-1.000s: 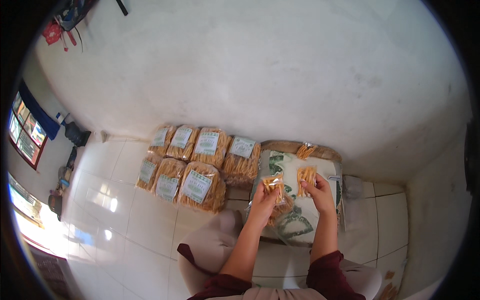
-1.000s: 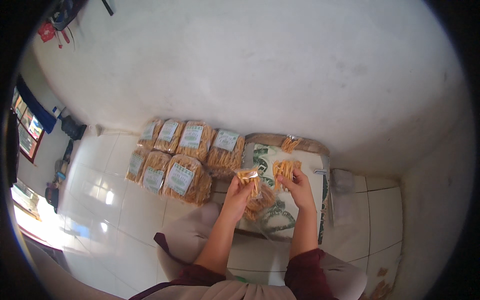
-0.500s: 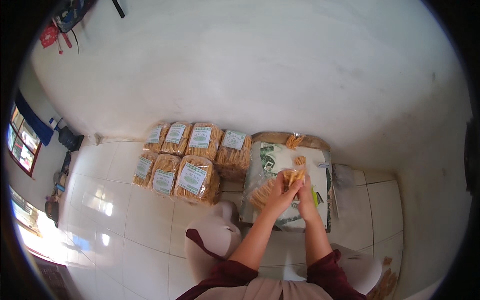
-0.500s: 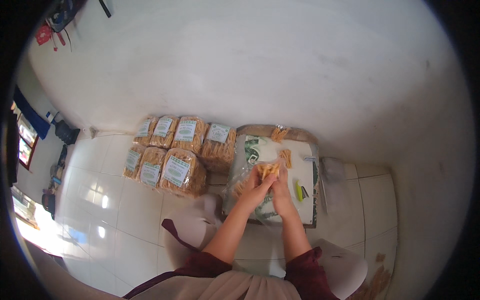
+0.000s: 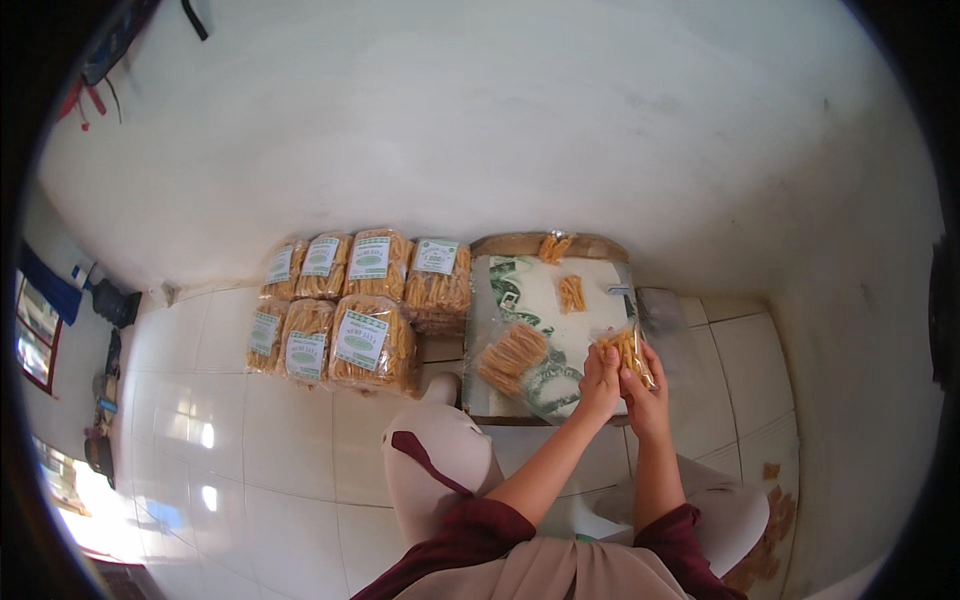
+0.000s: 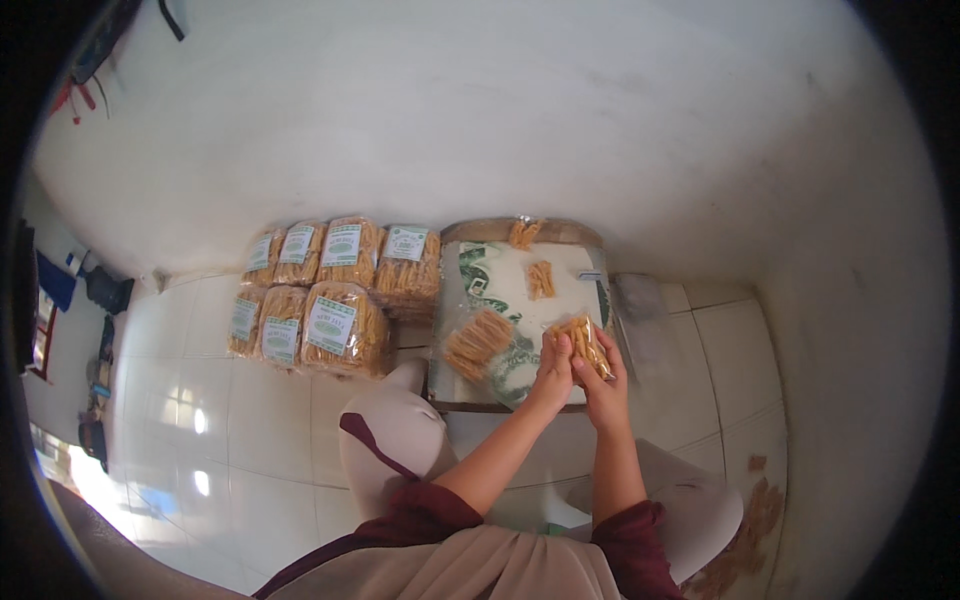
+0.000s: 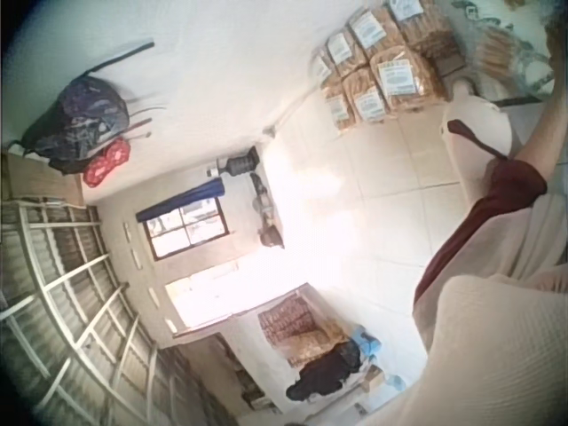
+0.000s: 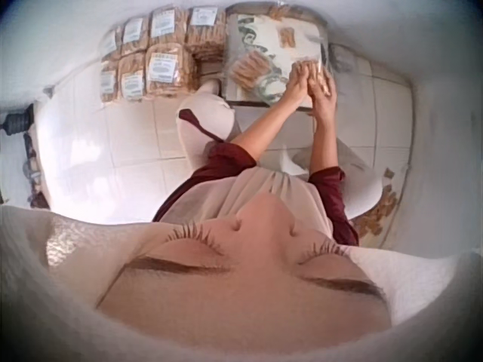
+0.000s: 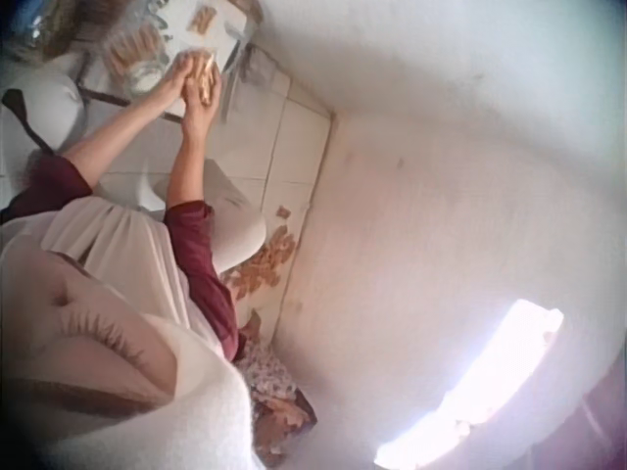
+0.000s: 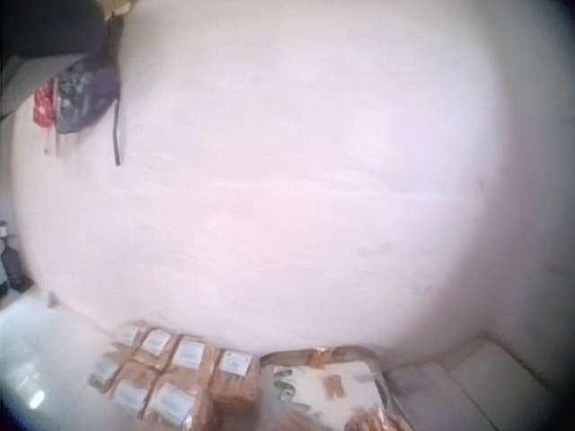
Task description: The person fills plastic bags with snacks by hand, folds the bag tops, staples them closed, and applies labels to the finished packages.
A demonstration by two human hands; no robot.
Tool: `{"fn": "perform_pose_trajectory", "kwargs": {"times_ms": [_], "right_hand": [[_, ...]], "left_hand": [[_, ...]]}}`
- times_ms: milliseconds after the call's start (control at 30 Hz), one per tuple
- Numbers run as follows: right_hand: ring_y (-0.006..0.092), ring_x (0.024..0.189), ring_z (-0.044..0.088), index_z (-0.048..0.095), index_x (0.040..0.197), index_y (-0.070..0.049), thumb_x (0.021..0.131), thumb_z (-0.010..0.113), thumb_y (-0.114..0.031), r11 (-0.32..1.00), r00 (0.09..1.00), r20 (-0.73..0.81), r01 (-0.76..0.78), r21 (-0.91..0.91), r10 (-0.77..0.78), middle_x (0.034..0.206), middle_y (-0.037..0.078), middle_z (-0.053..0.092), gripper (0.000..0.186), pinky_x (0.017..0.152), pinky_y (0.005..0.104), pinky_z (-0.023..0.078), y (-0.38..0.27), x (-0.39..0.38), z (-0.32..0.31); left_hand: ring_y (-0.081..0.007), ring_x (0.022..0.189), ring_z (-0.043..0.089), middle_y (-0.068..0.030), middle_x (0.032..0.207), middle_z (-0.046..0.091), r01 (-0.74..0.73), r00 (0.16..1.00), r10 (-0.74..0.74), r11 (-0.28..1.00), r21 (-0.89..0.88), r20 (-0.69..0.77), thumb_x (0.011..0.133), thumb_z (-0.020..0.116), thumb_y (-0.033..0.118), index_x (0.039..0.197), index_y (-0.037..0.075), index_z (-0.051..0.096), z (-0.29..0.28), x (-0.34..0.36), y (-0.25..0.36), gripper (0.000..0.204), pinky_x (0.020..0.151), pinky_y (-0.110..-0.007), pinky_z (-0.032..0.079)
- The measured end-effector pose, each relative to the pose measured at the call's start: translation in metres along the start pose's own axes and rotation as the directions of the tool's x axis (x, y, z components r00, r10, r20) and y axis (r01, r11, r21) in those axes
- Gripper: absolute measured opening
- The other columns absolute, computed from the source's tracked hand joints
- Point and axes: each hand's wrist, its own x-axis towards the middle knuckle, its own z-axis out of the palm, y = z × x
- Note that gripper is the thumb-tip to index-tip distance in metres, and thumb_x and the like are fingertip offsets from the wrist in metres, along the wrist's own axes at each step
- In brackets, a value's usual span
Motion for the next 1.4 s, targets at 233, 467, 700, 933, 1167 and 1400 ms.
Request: {"fn": "perform_pose_trajectory", "kwargs": {"times_ms": [233, 467, 700, 933, 1167, 1400], "right_hand": [[0.0179, 0.088, 0.062, 0.047, 0.126, -0.002, 0.073, 0.069, -0.008, 0.481, 0.993, 0.013, 0.067, -0.874, -0.115, 0.099, 0.013, 0.064, 0.058, 0.076, 0.0287, 0.049, -0.023, -0.021, -0.081], [0.0213, 0.08, 0.063, 0.054, 0.107, 0.0, 0.062, 0.076, -0.024, 0.383, 0.926, -0.244, -0.345, -0.857, 0.288, 0.089, 0.015, 0.065, 0.056, 0.07, 0.0311, 0.049, 0.026, -0.029, -0.101], [0.018, 0.066, 0.062, 0.055, 0.098, 0.004, 0.057, 0.082, -0.027, 0.5, 0.908, -0.317, -0.416, -0.759, 0.275, 0.08, 0.014, 0.064, 0.058, 0.056, 0.0299, 0.05, 0.047, -0.021, -0.106], [0.0152, 0.058, 0.06, 0.054, 0.094, 0.002, 0.063, 0.081, -0.017, 0.557, 0.857, -0.325, -0.508, -0.657, 0.399, 0.08, 0.013, 0.063, 0.046, 0.049, 0.0261, 0.049, 0.038, -0.011, -0.138], [0.0167, 0.057, 0.062, 0.054, 0.095, 0.002, 0.068, 0.077, -0.01, 0.585, 0.75, -0.16, -0.614, -0.529, 0.642, 0.075, 0.011, 0.063, 0.037, 0.047, 0.0269, 0.05, 0.038, -0.011, -0.122], [0.0186, 0.059, 0.065, 0.058, 0.092, 0.003, 0.07, 0.075, -0.012, 0.559, 0.724, -0.205, -0.653, -0.512, 0.658, 0.075, 0.011, 0.064, 0.032, 0.05, 0.0274, 0.053, 0.042, -0.003, -0.121]], "left_hand": [[-0.034, 0.123, 0.031, -0.0146, 0.134, 0.035, -0.116, 0.992, 0.022, 0.495, 0.861, 0.121, 0.088, 0.042, 0.053, 0.123, 0.008, 0.044, -0.003, -0.024, 0.0, 0.056, 0.095, -0.06, 0.024], [-0.0274, 0.124, 0.028, -0.0101, 0.131, 0.034, -0.172, 0.978, -0.097, 0.132, 0.976, 0.186, 0.08, 0.052, 0.01, 0.124, 0.008, 0.044, -0.022, -0.023, -0.03, 0.044, 0.096, -0.059, 0.016], [-0.0252, 0.119, 0.033, -0.0097, 0.127, 0.037, -0.273, 0.962, 0.014, 0.051, 0.961, 0.272, 0.077, 0.053, 0.004, 0.118, 0.011, 0.045, -0.021, -0.036, -0.049, 0.042, 0.098, -0.057, 0.014], [-0.0233, 0.113, 0.036, -0.0073, 0.118, 0.042, -0.286, 0.944, 0.173, 0.002, 0.958, 0.281, 0.075, 0.054, 0.004, 0.111, 0.008, 0.052, -0.008, -0.031, -0.069, 0.036, 0.093, -0.052, 0.018], [-0.0219, 0.104, 0.041, -0.0047, 0.104, 0.049, -0.22, 0.964, -0.16, -0.042, 0.975, 0.211, 0.076, 0.053, 0.006, 0.095, 0.006, 0.062, -0.015, -0.027, -0.045, 0.022, 0.089, -0.046, 0.02], [-0.022, 0.106, 0.04, -0.0051, 0.107, 0.049, -0.238, 0.969, -0.097, -0.121, 0.964, 0.227, 0.069, 0.064, 0.014, 0.104, 0.007, 0.059, -0.028, -0.042, -0.061, 0.036, 0.089, -0.049, 0.024]]}}
